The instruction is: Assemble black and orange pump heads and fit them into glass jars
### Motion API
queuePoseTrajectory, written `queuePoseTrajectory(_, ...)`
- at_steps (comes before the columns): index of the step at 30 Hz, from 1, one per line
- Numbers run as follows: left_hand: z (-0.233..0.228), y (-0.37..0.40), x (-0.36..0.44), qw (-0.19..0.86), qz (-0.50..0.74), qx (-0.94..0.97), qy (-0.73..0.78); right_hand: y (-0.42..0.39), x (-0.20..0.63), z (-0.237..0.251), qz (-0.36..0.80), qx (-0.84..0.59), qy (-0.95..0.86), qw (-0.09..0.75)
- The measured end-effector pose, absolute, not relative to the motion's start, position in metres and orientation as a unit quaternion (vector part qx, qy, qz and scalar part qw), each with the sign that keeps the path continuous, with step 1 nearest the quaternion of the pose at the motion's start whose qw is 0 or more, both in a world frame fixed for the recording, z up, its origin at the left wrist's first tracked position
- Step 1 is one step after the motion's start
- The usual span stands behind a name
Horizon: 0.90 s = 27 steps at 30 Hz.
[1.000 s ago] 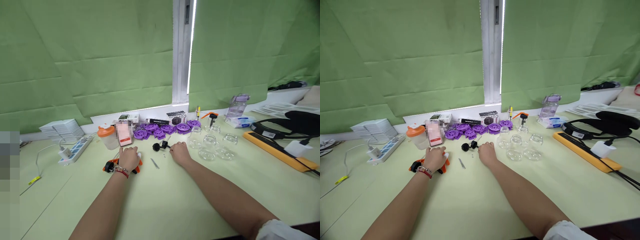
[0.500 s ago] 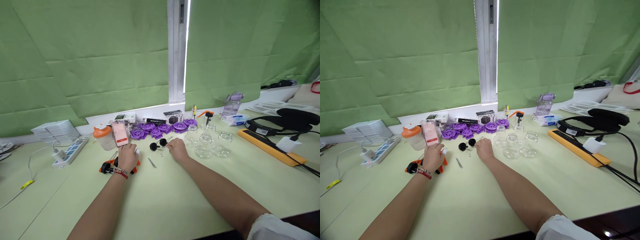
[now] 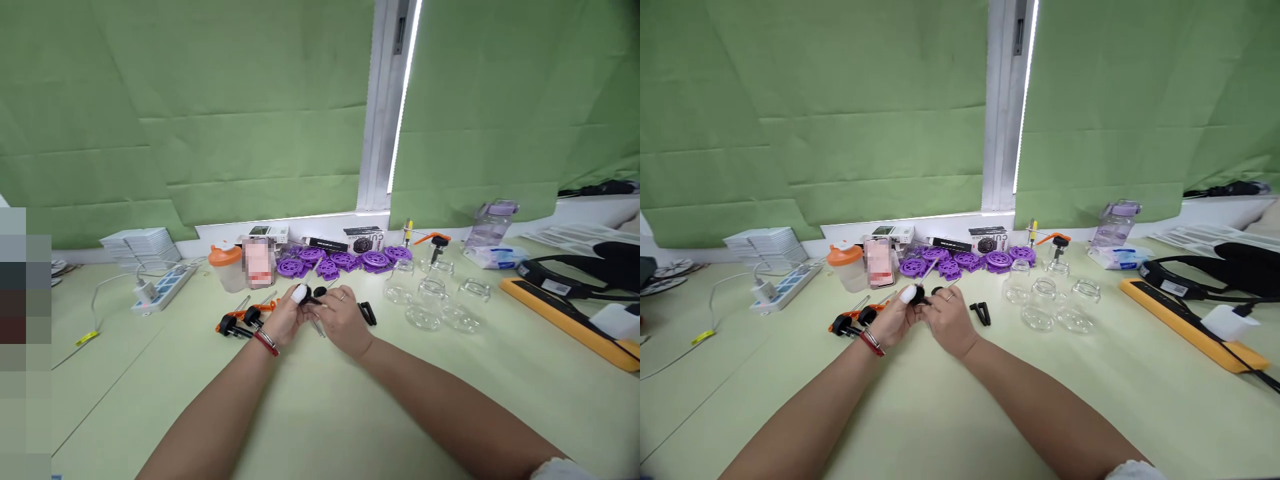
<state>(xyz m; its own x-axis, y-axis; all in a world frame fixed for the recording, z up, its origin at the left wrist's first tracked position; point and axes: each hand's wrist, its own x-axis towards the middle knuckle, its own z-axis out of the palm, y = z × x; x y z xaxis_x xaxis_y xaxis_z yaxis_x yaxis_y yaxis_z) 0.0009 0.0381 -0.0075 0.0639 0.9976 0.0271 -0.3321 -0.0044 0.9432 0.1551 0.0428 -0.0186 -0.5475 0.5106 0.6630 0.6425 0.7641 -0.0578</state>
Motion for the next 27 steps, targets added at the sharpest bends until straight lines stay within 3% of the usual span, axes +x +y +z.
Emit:
queuePoseTrajectory(4, -0.006, 0.048, -0.017, 0.477, 0.683, 0.357, 0.424, 0.034, 0.116, -0.018, -0.081, -0.318, -0.893, 0.308)
queuePoseTrajectory(9, -0.001, 0.059, -0.048, 0.320, 0.777, 0.296, 0.454, 0.040, 0.080, -0.018, 0.076, -0.474, -0.849, 0.223)
queuePoseTrajectory(15, -0.004, 0.060, -0.056, 0.258, 0.787, 0.303, 0.471, 0.053, 0.058, -0.026, 0.171, -0.569, -0.784, 0.179)
queuePoseTrajectory(18, -0.006, 0.060, -0.053, 0.251, 0.774, 0.329, 0.479, 0.061, 0.062, -0.029, 0.208, -0.578, -0.758, 0.220)
queuePoseTrajectory(21, -0.004, 0.058, -0.051, 0.269, 0.766, 0.349, 0.467, 0.067, 0.083, -0.030, 0.291, -0.559, -0.711, 0.314)
queuePoseTrajectory(24, 0.000, 0.054, -0.046, 0.328, 0.746, 0.359, 0.455, 0.067, 0.122, -0.030, 0.408, -0.501, -0.628, 0.433)
queuePoseTrajectory(27, 0.004, 0.045, -0.034, 0.422, 0.675, 0.409, 0.445, 0.058, 0.167, -0.031, 0.524, -0.449, -0.539, 0.483)
